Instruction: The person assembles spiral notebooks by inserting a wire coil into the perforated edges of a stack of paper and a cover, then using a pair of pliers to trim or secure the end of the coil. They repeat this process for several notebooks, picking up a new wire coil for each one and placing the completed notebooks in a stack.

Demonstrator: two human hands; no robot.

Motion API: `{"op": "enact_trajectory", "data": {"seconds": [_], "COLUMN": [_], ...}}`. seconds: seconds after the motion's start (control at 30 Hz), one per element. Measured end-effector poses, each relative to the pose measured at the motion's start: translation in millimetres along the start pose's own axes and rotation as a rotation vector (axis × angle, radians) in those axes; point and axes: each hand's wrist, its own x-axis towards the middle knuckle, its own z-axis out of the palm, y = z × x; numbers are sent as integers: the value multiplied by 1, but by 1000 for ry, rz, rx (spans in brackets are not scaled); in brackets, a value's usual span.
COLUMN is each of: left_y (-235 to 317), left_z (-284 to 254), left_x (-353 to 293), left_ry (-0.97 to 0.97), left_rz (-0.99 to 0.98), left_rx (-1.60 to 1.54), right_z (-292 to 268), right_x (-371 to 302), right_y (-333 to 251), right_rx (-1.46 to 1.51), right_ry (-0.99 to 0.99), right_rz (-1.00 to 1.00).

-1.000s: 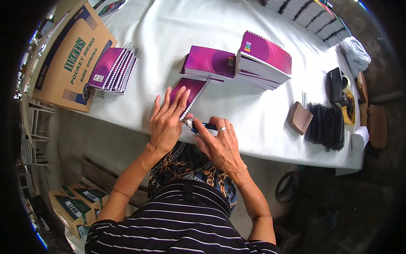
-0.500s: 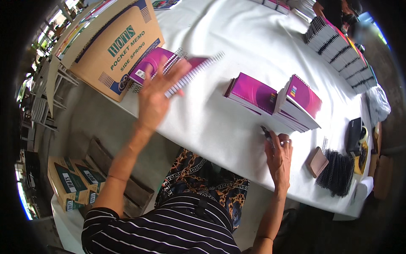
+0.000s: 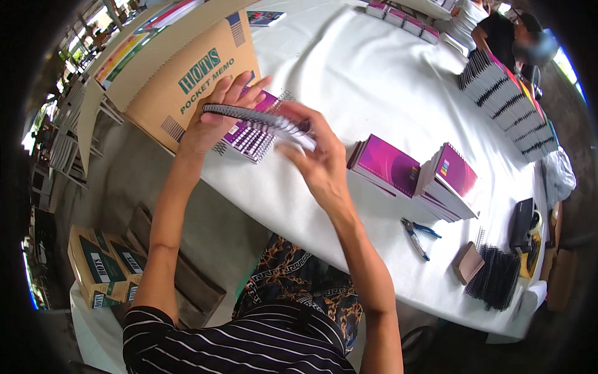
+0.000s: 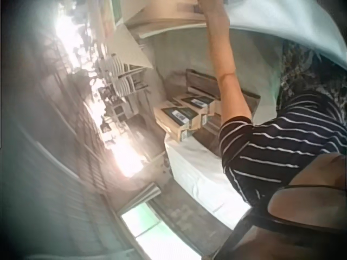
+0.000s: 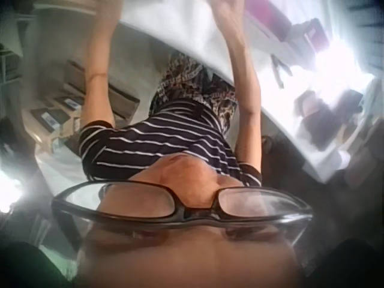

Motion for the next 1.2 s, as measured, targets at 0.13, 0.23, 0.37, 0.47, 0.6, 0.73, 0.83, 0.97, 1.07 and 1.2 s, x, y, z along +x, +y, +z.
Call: {"op": "enact_trajectory", "data": {"seconds": [0.13,0.23,0.37,0.47,0.6,0.73,0.83,0.97,1.07,1.2], "left_y": [27,35,11,4,11,16,19,15,-6,-25], "left_z": [-14,-58,-73,-57,-55,-34,7,85,150,223], "left_x": [11,-1,-23,-24,-25,-23,-11,0,-16,-18], "left_ry": [403,342,269,287,308,290,317,214,240,166], "left_rz": [-345,-553,-904,-926,-967,-940,-595,-196,-541,-528], "left_rx": [92,204,423,450,782,1190,1457,1428,544,-317], "right_z": [34,41,42,-11,-92,-128,-149,-150,-123,-65], "right_x": [52,76,51,14,-41,-77,-91,-87,-90,-127], "right_y": [12,40,68,49,30,35,48,33,5,0], "right_rx": [-335,-991,-1095,-1127,-1348,-1708,-1786,-1666,-1523,-1341], "right_ry": [144,18,-319,-160,87,162,155,107,160,456], "right_rz": [-408,-819,-612,-460,-195,-156,-284,-241,-387,-316]}}
